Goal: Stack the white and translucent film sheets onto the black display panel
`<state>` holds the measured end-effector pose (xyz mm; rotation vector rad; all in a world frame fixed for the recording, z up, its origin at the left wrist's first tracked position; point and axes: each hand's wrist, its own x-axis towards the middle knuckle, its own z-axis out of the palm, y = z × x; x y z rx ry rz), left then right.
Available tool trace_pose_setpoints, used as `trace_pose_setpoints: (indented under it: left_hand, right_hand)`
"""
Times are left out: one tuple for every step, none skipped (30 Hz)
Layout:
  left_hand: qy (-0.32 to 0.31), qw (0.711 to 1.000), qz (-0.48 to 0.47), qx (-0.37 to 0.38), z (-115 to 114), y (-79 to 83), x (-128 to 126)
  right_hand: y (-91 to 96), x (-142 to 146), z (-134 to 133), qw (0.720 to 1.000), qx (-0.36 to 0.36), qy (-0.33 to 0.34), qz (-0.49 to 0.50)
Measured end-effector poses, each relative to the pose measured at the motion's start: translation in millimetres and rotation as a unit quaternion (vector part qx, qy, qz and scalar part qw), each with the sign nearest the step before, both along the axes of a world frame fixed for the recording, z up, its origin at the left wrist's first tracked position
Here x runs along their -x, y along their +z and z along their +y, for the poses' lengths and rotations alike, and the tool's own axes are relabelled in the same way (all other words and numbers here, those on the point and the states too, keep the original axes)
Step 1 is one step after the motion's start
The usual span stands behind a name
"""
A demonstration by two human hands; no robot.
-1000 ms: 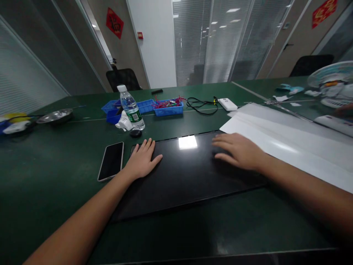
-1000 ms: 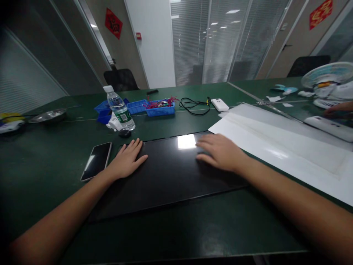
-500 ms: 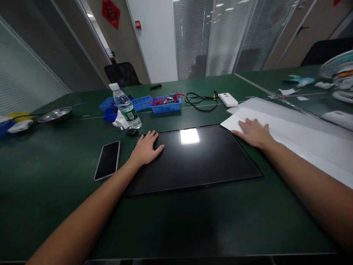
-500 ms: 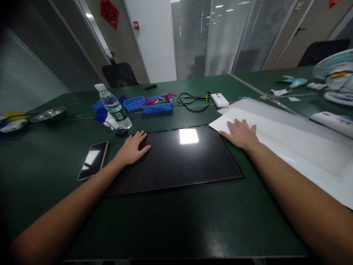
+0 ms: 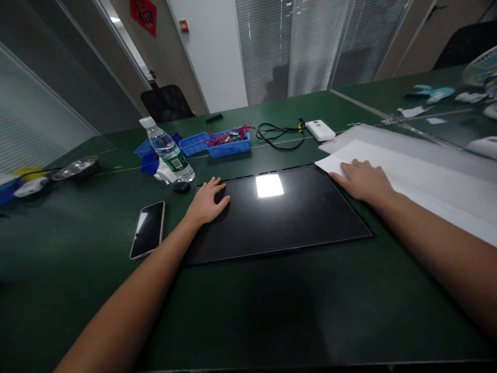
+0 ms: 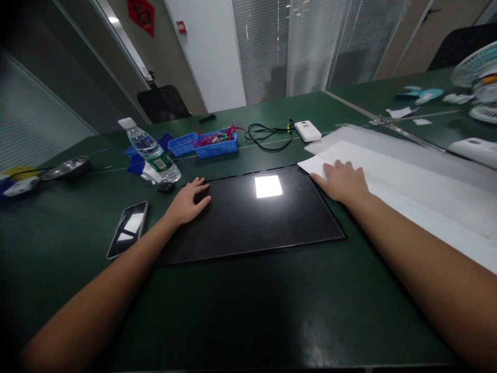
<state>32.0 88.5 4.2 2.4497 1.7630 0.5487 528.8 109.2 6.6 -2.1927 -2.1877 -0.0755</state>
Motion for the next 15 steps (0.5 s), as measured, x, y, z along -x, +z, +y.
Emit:
trace_pose_setpoints:
  left_hand:
    - [0.003, 1.000, -0.001, -0.029, -3, 1.9, 0]
    - [0.013, 0.998, 0.005, -0.059, -6, 3.9, -1]
    - [0.034, 0.996, 0.017, -0.083, -9, 5.8, -1]
    - [0.064, 0.993, 0.036, -0.095, -12, 7.5, -1]
    - [0.094, 0.990, 0.057, -0.094, -15, 9.1, -2]
    - [0.115, 0.988, 0.076, -0.077, -18, 10.5, -2]
    - [0.133, 0.986, 0.088, -0.057, -20, 11.9, -3]
    - [0.142, 0.984, 0.098, -0.037, -22, 13.2, -3]
    - [0.146, 0.983, 0.108, -0.023, -24, 14.4, -2]
    - [0.148, 0.982, 0.117, -0.017, -26, 15.7, -1]
    - [0.149, 0.981, 0.123, -0.010, -29, 16.9, 0]
    - [0.159, 0.979, 0.128, -0.008, -31, 18.0, 2]
    - [0.174, 0.976, 0.131, -0.008, -34, 18.7, 5]
    - [0.185, 0.974, 0.132, -0.003, -38, 19.0, 7]
    - [0.194, 0.973, 0.129, 0.001, -41, 18.6, 10]
  right_hand:
    - [0.1, 0, -1, 1.000, -0.002, 0.006, -0.004]
    - [0.2, 1, -2, 1.000, -0.004, 0.010, -0.009]
    - [0.2, 2, -2, 1.000, -0.007, 0.013, -0.015]
    - [0.1, 3, -3, 1.000, -0.010, 0.014, -0.020]
    - [0.0, 3, -4, 0.999, -0.014, 0.014, -0.026]
    - [-0.2, 4, -5, 0.999, -0.017, 0.014, -0.029]
    - [-0.5, 4, -6, 0.999, -0.021, 0.015, -0.030]
    - [-0.8, 4, -8, 0.999, -0.027, 0.017, -0.030]
    - [-1.1, 4, -11, 0.999, -0.037, 0.019, -0.028]
    - [-1.2, 4, -14, 0.998, -0.049, 0.025, -0.026]
    - [-1.2, 5, -19, 0.997, -0.066, 0.027, -0.024]
    - [-0.8, 5, -24, 0.995, -0.091, 0.024, -0.018]
    - [0.0, 6, -31, 0.993, -0.118, 0.019, -0.005]
    - [1.1, 7, -38, 0.990, -0.140, 0.012, 0.017]
    - [2.2, 8, -45, 0.986, -0.162, 0.004, 0.046]
